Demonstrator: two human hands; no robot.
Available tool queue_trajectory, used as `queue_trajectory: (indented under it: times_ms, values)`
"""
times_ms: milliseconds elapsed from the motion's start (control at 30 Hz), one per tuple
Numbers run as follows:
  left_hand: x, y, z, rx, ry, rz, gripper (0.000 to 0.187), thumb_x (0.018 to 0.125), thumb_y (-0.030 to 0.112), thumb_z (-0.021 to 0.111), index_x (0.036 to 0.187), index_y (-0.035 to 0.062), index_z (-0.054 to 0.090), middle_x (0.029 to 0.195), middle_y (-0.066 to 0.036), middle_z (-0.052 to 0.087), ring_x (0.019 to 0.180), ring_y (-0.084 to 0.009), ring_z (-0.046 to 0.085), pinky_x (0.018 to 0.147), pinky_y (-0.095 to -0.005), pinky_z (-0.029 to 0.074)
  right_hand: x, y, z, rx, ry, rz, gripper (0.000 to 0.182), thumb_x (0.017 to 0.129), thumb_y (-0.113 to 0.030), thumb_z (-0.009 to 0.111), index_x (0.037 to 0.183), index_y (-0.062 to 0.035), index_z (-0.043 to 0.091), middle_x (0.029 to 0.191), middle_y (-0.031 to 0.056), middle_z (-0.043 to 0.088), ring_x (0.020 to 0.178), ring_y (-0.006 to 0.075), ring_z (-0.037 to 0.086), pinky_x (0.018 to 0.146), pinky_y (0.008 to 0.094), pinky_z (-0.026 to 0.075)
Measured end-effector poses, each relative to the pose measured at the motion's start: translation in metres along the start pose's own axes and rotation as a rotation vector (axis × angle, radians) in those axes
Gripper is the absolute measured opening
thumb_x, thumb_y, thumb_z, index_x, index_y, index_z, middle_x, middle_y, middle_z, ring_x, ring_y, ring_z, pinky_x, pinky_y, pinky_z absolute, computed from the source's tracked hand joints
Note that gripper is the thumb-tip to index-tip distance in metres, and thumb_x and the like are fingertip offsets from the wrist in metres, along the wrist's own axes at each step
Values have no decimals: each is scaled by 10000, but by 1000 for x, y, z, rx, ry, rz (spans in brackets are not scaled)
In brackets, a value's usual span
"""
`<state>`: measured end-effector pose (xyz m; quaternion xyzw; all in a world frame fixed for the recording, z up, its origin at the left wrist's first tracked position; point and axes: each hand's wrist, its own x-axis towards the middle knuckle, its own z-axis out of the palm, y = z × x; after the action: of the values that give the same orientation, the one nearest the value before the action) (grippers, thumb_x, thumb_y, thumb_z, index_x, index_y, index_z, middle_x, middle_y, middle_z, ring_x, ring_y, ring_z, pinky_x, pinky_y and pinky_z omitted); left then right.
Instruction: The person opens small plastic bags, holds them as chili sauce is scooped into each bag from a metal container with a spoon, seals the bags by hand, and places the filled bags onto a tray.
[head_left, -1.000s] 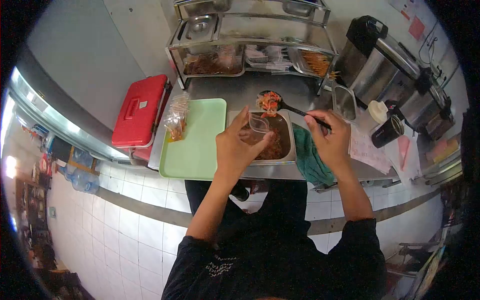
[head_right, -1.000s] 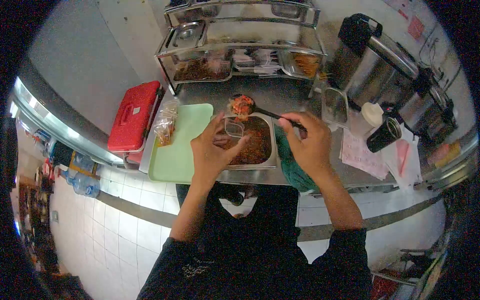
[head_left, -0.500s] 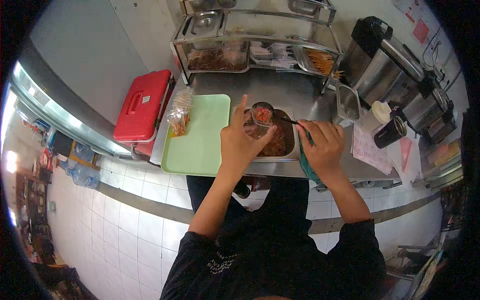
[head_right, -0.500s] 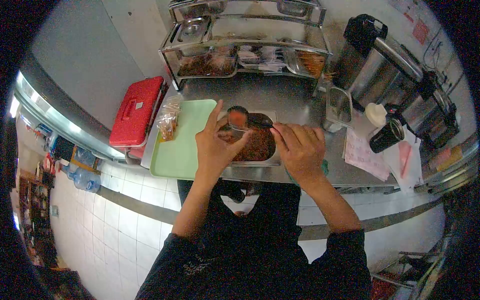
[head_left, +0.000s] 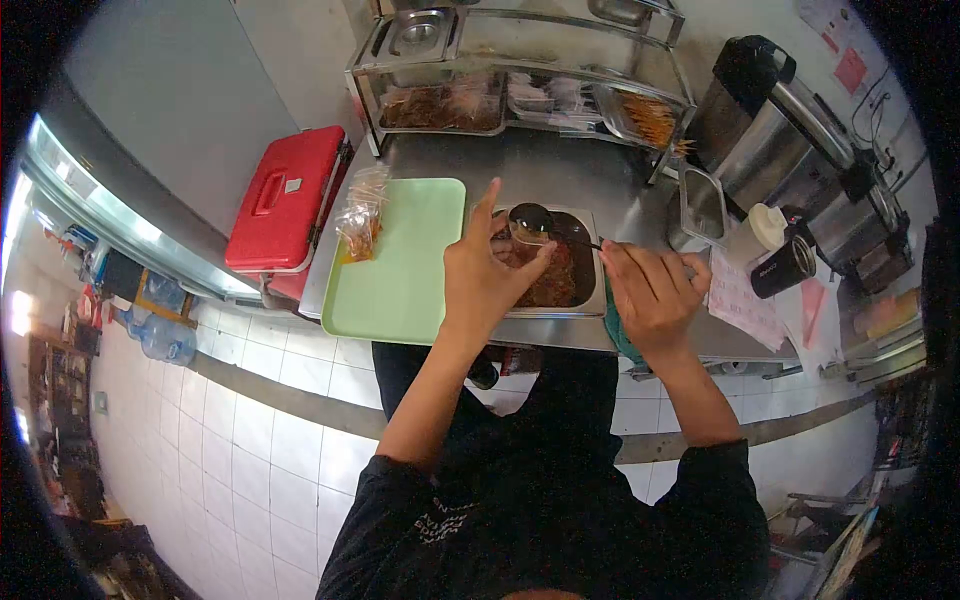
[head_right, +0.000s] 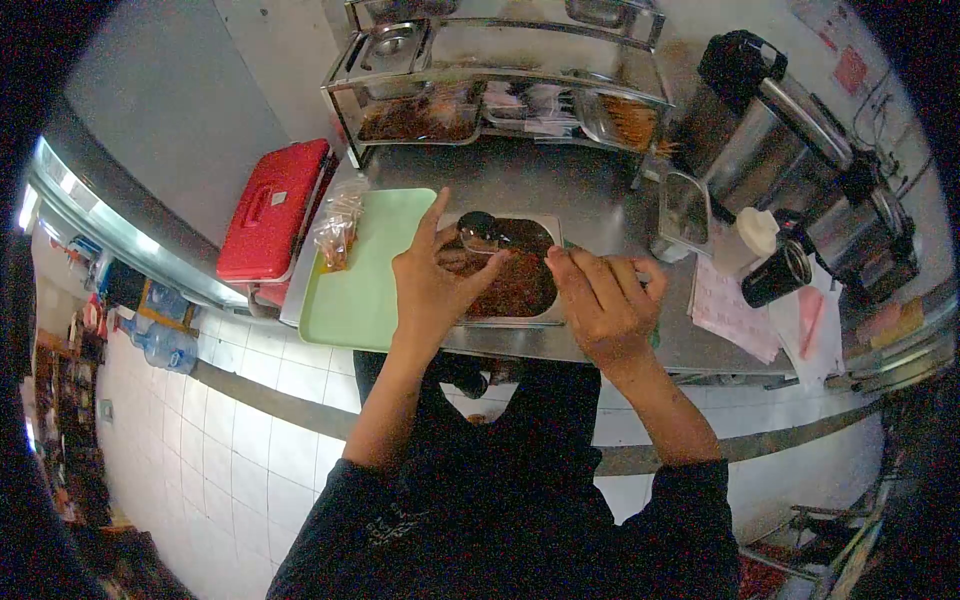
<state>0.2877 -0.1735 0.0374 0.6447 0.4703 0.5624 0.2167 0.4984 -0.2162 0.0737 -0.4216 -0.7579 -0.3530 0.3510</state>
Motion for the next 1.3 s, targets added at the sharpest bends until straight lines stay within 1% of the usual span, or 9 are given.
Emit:
queue_trajectory:
  times_ms: [233,533,633,733,833,933,1033,1133,1300]
  values:
    - [1,-1,-1,-7,1,-16,929,705,187,886,1483,70,393,1143,-219,685,848,-255,754,687,-319,615,0,-1,-4,-21,27,-19,272,839,-209,719,1110,-200,720,985,-73,709,812,109,600,911,379,325]
    - [0,3,-1,-14,-1,-19,920,711,172,880,1484,70,391,1104,-194,707,835,-242,755,686,-314,612,0,4,-3,1,-4,-4,219,855,-210,727,1073,-186,721,997,-60,705,826,123,603,881,384,335]
    - [0,7,-3,-9,5,-13,914,713,172,879,1482,63,395,1082,-190,717,834,-238,755,692,-308,610,2,6,-8,-69,-59,109,204,865,-239,731,1061,-181,726,984,-65,702,847,140,618,865,392,332]
    - [0,3,-6,-28,33,13,903,714,166,883,1473,46,408,1065,-180,725,827,-219,754,691,-295,606,9,18,-6,-8,-292,343,193,871,-272,730,1032,-166,729,1002,-27,685,950,186,608,928,424,328]
    - [2,13,-20,-61,63,-52,892,713,151,891,1462,27,422,1062,-171,729,826,-186,746,689,-284,600,5,19,7,-1,-304,147,208,859,-326,735,972,-151,727,1088,13,651,1048,232,563,1007,473,302]
    - [10,-2,-28,-243,93,-75,882,713,126,901,1451,9,431,1076,-198,716,831,-170,732,678,-269,591,14,-15,4,193,-293,132,241,825,-353,773,905,-141,690,1153,18,606,1126,221,538,1024,484,273]
    - [15,11,-41,-276,115,-58,846,718,96,897,1426,-14,447,1100,-226,697,818,-174,725,668,-258,587,19,-45,5,435,-466,150,310,791,-402,789,823,-124,656,1100,22,602,1086,236,545,1008,502,265]
    - [16,22,-50,-238,115,-61,816,723,79,889,1410,-22,460,1101,-216,696,815,-158,718,676,-258,585,15,-62,26,412,-478,144,366,751,-434,810,759,-120,622,1060,26,592,1059,234,539,989,490,274]
    - [7,18,-57,-196,104,-41,816,719,62,888,1412,0,463,1120,-222,690,854,-197,725,716,-273,603,16,-40,36,214,-306,315,317,748,-360,815,870,-123,644,997,31,620,1010,232,565,965,463,305]
